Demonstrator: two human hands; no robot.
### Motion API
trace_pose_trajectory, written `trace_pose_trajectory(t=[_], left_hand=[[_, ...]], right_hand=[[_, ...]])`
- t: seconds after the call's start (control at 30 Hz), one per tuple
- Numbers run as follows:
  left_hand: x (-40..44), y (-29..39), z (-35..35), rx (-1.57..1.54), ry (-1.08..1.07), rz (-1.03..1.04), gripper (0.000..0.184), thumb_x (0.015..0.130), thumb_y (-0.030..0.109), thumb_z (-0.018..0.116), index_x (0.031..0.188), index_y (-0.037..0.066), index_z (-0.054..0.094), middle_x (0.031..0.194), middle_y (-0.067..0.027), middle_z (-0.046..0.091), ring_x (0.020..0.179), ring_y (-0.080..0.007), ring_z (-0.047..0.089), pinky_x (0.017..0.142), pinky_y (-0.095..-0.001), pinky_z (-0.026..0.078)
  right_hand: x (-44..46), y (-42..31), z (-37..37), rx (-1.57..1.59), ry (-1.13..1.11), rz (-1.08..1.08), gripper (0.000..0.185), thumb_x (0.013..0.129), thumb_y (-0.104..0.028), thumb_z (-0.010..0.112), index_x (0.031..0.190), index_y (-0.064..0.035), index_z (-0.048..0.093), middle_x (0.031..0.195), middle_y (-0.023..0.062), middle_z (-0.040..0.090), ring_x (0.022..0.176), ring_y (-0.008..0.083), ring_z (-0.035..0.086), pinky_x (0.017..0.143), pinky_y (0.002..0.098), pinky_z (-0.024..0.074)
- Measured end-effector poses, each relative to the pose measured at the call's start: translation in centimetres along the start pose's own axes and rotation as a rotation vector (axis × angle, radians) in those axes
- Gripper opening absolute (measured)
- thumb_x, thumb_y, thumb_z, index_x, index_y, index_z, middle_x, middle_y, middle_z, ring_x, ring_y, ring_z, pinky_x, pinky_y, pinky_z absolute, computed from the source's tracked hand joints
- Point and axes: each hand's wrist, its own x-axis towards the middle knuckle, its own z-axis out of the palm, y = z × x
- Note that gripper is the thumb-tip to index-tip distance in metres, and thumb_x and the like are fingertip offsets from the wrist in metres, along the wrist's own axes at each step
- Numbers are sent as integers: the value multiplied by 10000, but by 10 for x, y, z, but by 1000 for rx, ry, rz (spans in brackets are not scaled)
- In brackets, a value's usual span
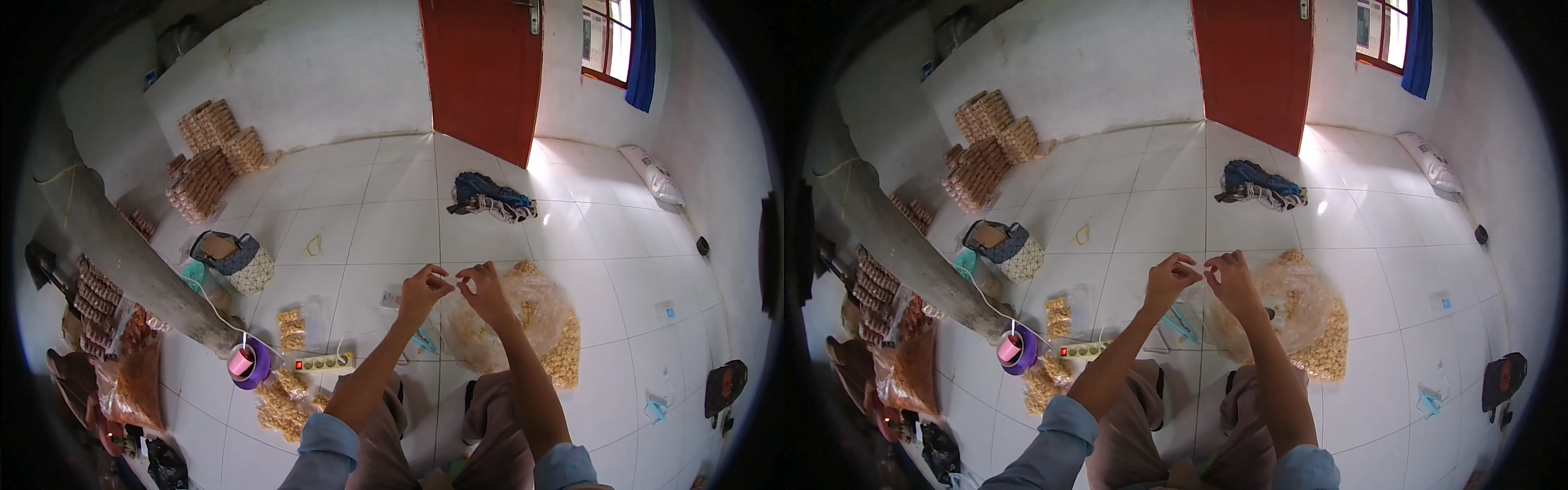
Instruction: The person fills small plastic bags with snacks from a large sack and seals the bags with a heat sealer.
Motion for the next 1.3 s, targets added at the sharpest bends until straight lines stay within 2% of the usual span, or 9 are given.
trace_pose_trajectory(t=[0.13, 0.3, 0.47, 0.53, 0.77, 0.83, 1.03, 1.1, 1.3], left_hand=[[0, 3, -2, -45, -71, 22, 302, 720, 162, 740, 951, 37, 591, 765, -61, 659, 692, -113, 632, 665, -224, 508], [5, -9, -14, -10, -182, 6, 219, 754, 150, 703, 912, 26, 615, 749, -46, 649, 685, -100, 615, 630, -229, 486], [6, 0, -29, 86, -180, 40, 164, 758, 159, 697, 837, 25, 646, 730, -36, 651, 659, -93, 598, 617, -220, 473], [5, 2, -33, 99, -222, -14, 155, 756, 160, 698, 821, 26, 652, 723, -34, 652, 653, -89, 593, 615, -217, 469], [6, -7, -34, 190, -345, 12, 167, 749, 169, 691, 826, 26, 650, 722, -47, 654, 660, -94, 592, 623, -240, 471], [6, -8, -33, 232, -350, 10, 172, 745, 168, 687, 831, 24, 649, 723, -52, 654, 662, -99, 593, 625, -245, 473], [6, -9, -31, 237, -363, -19, 221, 748, 205, 689, 831, 4, 648, 700, -80, 644, 628, -100, 588, 611, -251, 473], [6, -7, -31, 107, -346, 10, 199, 770, 229, 683, 788, 33, 650, 625, -19, 597, 548, -67, 487, 519, -224, 410], [7, 1, -36, 140, -334, -36, 285, 791, 304, 669, 705, 33, 648, 504, 16, 536, 443, -35, 375, 442, -217, 303]], right_hand=[[-1, 6, 5, 95, -19, 51, 116, 713, 13, 601, 810, -48, 586, 708, 74, 588, 802, 263, 492, 692, 349, 417], [6, 4, -13, 163, 238, 196, 93, 764, -17, 591, 840, -59, 558, 644, 35, 604, 731, 199, 517, 631, 329, 405], [3, 5, -31, 414, 22, 315, 221, 800, 35, 486, 958, -60, 608, 780, 54, 662, 762, 146, 592, 642, 257, 450], [1, 12, -37, 470, -130, 354, 267, 815, 35, 455, 1026, -9, 612, 914, 69, 654, 822, 129, 583, 772, 259, 456], [-4, 19, -44, 888, -334, 463, 278, 827, -5, 467, 1071, 41, 592, 960, 108, 638, 846, 159, 595, 792, 283, 471], [-4, 12, -43, 1068, -394, 606, 293, 834, -9, 466, 1100, 30, 581, 969, 125, 631, 842, 181, 615, 741, 286, 505], [-3, 7, -34, 1045, -416, 625, 326, 794, 46, 536, 1119, 31, 566, 975, 152, 626, 810, 185, 628, 697, 272, 522], [-3, 9, -35, 1000, -396, 620, 329, 788, 47, 551, 1116, 32, 567, 961, 153, 630, 812, 182, 628, 700, 270, 521], [-3, 18, -34, 892, -380, 570, 278, 837, -33, 556, 1098, 63, 564, 940, 152, 638, 827, 179, 625, 730, 267, 511]])
